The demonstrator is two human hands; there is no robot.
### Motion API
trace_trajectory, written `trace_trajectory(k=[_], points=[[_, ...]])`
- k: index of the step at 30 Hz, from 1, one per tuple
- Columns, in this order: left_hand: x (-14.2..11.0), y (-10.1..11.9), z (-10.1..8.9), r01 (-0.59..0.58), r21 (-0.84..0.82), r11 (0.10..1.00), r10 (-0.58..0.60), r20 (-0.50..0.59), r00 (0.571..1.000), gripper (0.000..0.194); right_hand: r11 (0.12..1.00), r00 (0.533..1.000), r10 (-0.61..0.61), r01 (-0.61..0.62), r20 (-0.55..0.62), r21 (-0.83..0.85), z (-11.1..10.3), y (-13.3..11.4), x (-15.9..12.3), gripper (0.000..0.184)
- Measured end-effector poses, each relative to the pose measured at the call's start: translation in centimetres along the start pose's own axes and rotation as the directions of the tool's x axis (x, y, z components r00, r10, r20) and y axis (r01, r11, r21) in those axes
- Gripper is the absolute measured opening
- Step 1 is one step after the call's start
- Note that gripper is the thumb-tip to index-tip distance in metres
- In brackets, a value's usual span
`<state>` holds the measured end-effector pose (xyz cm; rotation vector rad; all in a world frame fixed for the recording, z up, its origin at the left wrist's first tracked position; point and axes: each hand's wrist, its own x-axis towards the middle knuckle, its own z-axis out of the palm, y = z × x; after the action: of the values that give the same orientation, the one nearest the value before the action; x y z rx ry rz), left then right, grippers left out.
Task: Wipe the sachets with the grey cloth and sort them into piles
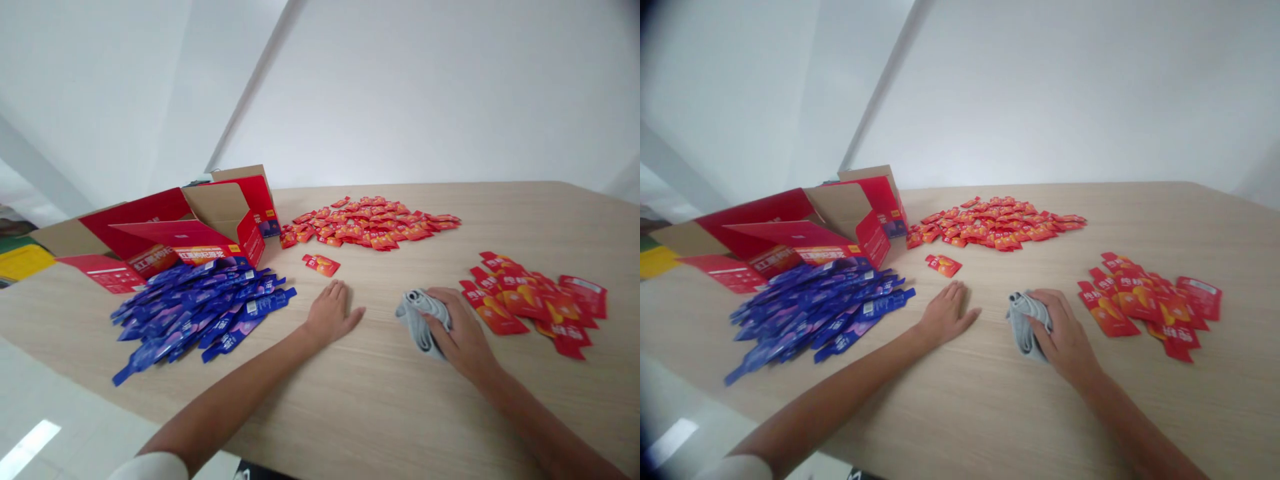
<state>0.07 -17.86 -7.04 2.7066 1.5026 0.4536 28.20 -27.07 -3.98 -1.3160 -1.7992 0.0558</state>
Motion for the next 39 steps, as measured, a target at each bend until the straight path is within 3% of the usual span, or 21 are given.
trace_trajectory(k=[3,6,11,14,17,19,21,23,24,27,29,32,34,37,39], points=[[0.6,-0.8,-0.9,0.013,0.002,1.0,-0.013,-0.005,1.0,0.059,1.0,0.999,0.03,-0.03,-0.041,0.006,0.0,0.5,0.3,0.028],[2.9,-2.9,-1.3,0.111,0.031,0.993,-0.108,-0.074,0.991,0.062,0.999,0.997,0.054,-0.053,-0.055,0.01,0.1,1.1,0.3,0.03],[6.6,-5.7,-0.3,0.361,0.04,0.932,-0.353,-0.13,0.927,0.061,0.999,0.999,0.041,-0.041,-0.018,0.004,0.6,1.6,0.1,0.03],[7.3,-5.8,0.4,0.374,0.037,0.927,-0.371,-0.079,0.925,0.064,1.0,1.0,0.028,-0.028,0.014,0.009,0.7,1.4,0.0,0.03],[5.9,-3.9,0.5,0.258,0.024,0.966,-0.258,-0.008,0.966,0.077,1.0,0.999,0.027,-0.028,0.038,0.011,0.6,1.2,0.1,0.03],[3.4,-1.5,0.0,0.116,-0.002,0.993,-0.116,0.046,0.992,0.084,1.0,0.999,0.03,-0.03,0.038,0.005,0.5,1.1,0.2,0.03],[-0.1,1.2,-1.0,-0.059,-0.048,0.997,0.063,0.106,0.992,0.086,1.0,0.999,0.031,-0.031,0.021,-0.005,0.4,1.0,0.4,0.03],[-3.9,3.7,-2.4,-0.233,-0.116,0.966,0.25,0.163,0.954,0.091,0.999,0.999,0.033,-0.033,-0.002,-0.013,0.2,0.8,0.6,0.03],[-5.7,4.7,-3.3,-0.329,-0.162,0.931,0.356,0.186,0.916,0.092,0.999,0.999,0.034,-0.034,-0.009,-0.014,0.1,0.8,0.7,0.03],[-9.3,6.5,-5.6,-0.567,-0.277,0.776,0.625,0.215,0.75,0.085,0.999,0.999,0.031,-0.031,-0.013,-0.014,0.0,0.7,0.9,0.029],[-10.6,6.9,-6.5,-0.628,-0.285,0.724,0.688,0.223,0.691,0.073,1.0,1.0,0.028,-0.028,-0.014,-0.011,0.0,0.8,1.0,0.029],[-11.8,6.8,-6.6,-0.667,-0.22,0.711,0.702,0.178,0.69,0.057,0.999,0.999,0.041,-0.041,-0.002,-0.003,0.1,0.9,1.0,0.029],[-12.6,6.5,-6.2,-0.698,-0.16,0.698,0.713,0.072,0.697,0.048,0.999,0.999,0.051,-0.051,0.012,0.004,0.1,0.9,1.0,0.029],[-13.6,6.1,-5.9,-0.748,-0.092,0.657,0.745,-0.075,0.663,0.035,0.999,0.998,0.051,-0.052,0.035,0.009,0.1,0.7,1.0,0.028],[-13.7,5.9,-6.0,-0.768,-0.08,0.635,0.764,-0.081,0.64,0.03,0.999,0.997,0.05,-0.051,0.066,0.009,0.2,0.5,0.9,0.027]])
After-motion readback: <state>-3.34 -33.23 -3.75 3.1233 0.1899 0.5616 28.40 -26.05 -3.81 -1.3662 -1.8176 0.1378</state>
